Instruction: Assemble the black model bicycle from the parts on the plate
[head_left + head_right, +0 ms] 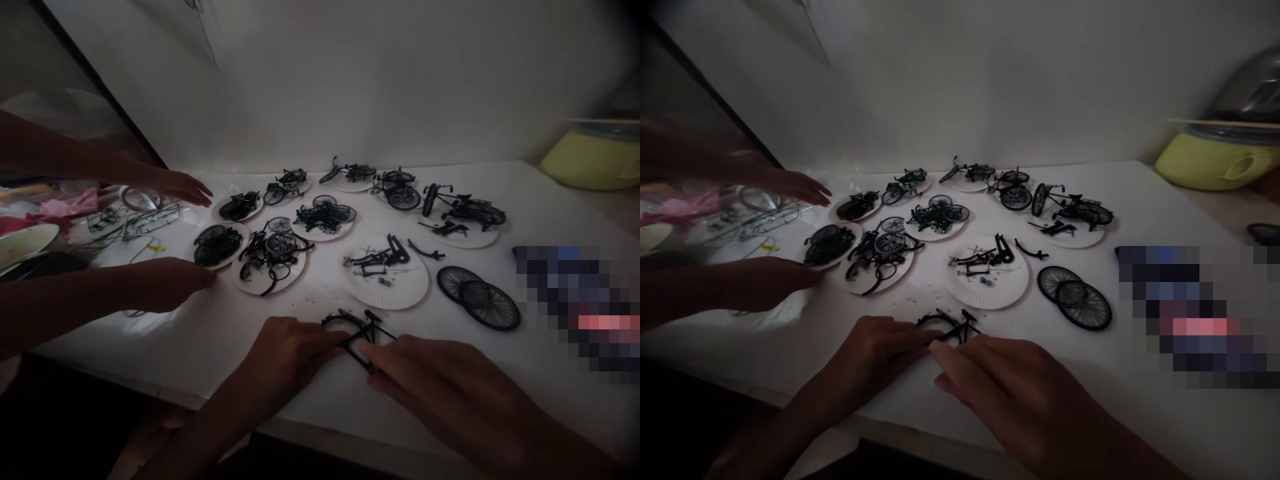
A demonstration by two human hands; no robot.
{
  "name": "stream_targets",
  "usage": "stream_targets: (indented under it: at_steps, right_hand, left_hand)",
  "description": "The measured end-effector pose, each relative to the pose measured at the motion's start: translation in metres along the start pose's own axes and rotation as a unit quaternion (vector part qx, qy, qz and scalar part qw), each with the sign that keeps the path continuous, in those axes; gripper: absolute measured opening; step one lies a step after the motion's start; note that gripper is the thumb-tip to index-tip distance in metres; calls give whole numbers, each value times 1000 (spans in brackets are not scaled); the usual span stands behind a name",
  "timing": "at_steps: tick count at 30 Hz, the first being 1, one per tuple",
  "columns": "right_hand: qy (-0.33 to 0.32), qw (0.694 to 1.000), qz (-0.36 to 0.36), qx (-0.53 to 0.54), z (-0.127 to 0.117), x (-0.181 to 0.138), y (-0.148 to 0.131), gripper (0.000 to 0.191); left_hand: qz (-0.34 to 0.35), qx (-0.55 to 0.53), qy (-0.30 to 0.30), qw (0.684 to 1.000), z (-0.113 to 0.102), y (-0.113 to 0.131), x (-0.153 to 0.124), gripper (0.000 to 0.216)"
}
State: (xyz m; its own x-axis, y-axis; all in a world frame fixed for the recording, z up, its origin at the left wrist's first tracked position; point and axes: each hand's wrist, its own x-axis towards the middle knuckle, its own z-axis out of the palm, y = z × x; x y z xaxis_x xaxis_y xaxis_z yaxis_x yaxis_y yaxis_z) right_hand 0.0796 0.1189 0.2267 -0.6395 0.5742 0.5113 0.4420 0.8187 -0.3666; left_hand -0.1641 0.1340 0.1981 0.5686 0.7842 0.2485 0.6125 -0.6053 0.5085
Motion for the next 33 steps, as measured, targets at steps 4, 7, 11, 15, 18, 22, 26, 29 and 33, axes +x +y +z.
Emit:
stream_targets:
  at_steps: [4, 7, 11, 15, 18, 22, 26, 29, 33]
  right_hand:
    - [-17, 999, 34, -3, -1, 5, -4, 26]
    - [-23, 998, 67, -3, 3, 6, -2, 30]
    - [-23, 999, 11, 32, 0, 4, 2, 31]
    - [-55, 996, 34, 56, -7, 1, 0, 52]
    - [-73, 984, 111, 121, -4, 2, -1, 43]
    - [-92, 966, 184, 158, -1, 3, -2, 35]
    - [-123, 967, 163, 153, -4, -1, 3, 43]
    - [-104, 974, 127, 156, -1, -2, 7, 34]
    - [-77, 984, 93, 129, 7, 0, 8, 26]
  left_hand:
    - [0, 3, 6, 1000, 2, 0, -2, 20]
    - [5, 3, 8, 1000, 3, -1, -2, 21]
    - [-6, -6, -13, 1000, 0, 1, 0, 17]
    - [-3, -7, -23, 1000, -2, 1, 2, 19]
    - [4, -8, -10, 1000, -1, -1, 0, 17]
    - [6, -7, 4, 1000, -1, 0, 0, 17]
    - [-9, -11, -20, 1000, -3, 3, 2, 18]
    - [-8, -13, -11, 1000, -3, 2, 2, 15]
    - [-4, -2, 5, 1000, -1, 1, 1, 20]
